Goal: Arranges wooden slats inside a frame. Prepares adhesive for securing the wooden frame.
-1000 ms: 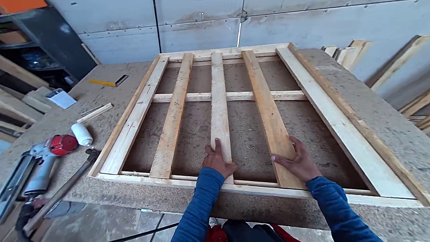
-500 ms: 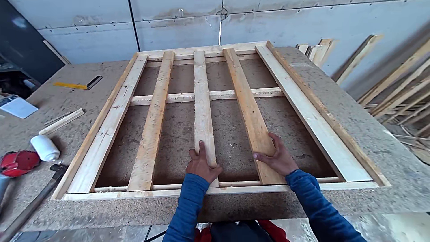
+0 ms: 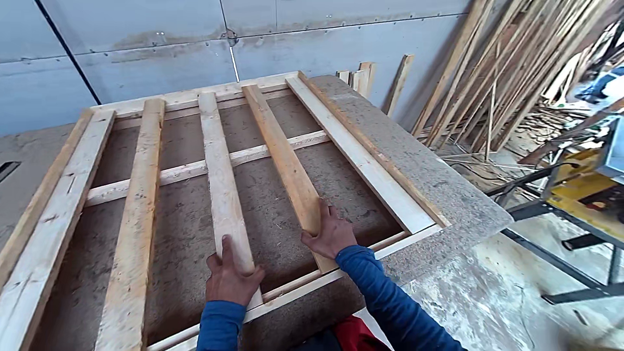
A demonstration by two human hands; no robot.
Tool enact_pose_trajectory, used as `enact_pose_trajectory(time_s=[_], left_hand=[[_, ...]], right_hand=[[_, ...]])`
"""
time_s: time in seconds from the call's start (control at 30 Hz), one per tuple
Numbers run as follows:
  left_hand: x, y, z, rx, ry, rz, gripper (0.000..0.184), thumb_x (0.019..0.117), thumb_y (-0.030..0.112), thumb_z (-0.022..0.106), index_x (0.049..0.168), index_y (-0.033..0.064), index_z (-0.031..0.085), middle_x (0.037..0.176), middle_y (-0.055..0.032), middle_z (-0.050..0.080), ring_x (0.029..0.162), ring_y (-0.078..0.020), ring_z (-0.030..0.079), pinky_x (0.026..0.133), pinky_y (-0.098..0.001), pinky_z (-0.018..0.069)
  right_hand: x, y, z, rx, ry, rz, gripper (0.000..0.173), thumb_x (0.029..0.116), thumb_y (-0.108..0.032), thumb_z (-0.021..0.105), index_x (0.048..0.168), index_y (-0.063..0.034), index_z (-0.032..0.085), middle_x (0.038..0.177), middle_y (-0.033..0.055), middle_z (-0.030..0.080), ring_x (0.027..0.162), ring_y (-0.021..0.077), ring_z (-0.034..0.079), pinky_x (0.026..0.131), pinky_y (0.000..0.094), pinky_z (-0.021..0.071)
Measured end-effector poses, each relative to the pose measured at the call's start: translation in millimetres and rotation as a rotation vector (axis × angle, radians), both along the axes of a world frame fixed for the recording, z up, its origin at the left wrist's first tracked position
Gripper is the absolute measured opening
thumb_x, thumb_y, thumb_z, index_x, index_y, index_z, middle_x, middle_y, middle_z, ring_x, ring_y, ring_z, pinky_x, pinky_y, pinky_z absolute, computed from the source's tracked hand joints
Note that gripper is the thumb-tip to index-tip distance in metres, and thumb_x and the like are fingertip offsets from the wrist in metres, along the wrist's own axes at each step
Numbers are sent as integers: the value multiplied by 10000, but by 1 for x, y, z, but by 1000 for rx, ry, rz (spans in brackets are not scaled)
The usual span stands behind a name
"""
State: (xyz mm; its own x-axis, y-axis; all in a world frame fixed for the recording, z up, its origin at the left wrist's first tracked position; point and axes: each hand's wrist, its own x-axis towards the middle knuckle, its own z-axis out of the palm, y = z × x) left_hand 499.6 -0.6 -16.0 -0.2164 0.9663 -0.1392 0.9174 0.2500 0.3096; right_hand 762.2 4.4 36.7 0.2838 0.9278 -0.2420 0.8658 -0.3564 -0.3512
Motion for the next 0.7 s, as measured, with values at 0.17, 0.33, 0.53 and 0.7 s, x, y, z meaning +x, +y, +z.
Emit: enact_pose_trajectory(time_s=[0.17, 0.33, 0.53, 0.7], left_hand=[[-2, -1, -1, 35, -10, -3, 1295, 563, 654, 838, 1639, 199, 278, 1480, -254, 469, 945, -314, 715, 768, -475, 611], [-3, -3, -2, 34, 1, 2, 1292, 568, 654, 834, 1639, 197, 275, 1466, -254, 480, 934, -300, 716, 770, -466, 609], [-3, -5, 0, 28, -7, 12, 1298, 568, 669, 831, 1642, 211, 265, 1472, -258, 468, 950, -305, 712, 778, -467, 607], [-6, -3, 0, 56, -6, 12, 1283, 562, 655, 832, 1636, 214, 288, 1461, -248, 484, 931, -301, 717, 763, -465, 611]], right_hand=[[3, 2, -6, 6, 38, -14, 1171, 725, -680, 723, 1643, -155, 221, 1376, 174, 567, 933, 310, 697, 794, 526, 575], [5, -2, -1, 10, 59, -11, 1159, 736, -667, 726, 1640, -158, 208, 1369, 164, 561, 921, 300, 699, 784, 517, 583], [8, -2, 0, 14, 70, -17, 1169, 740, -662, 740, 1645, -189, 173, 1353, 168, 562, 884, 303, 697, 768, 511, 584], [6, 6, -1, 7, 99, -32, 1183, 738, -644, 747, 1656, -214, 136, 1356, 172, 569, 919, 310, 695, 789, 522, 576]])
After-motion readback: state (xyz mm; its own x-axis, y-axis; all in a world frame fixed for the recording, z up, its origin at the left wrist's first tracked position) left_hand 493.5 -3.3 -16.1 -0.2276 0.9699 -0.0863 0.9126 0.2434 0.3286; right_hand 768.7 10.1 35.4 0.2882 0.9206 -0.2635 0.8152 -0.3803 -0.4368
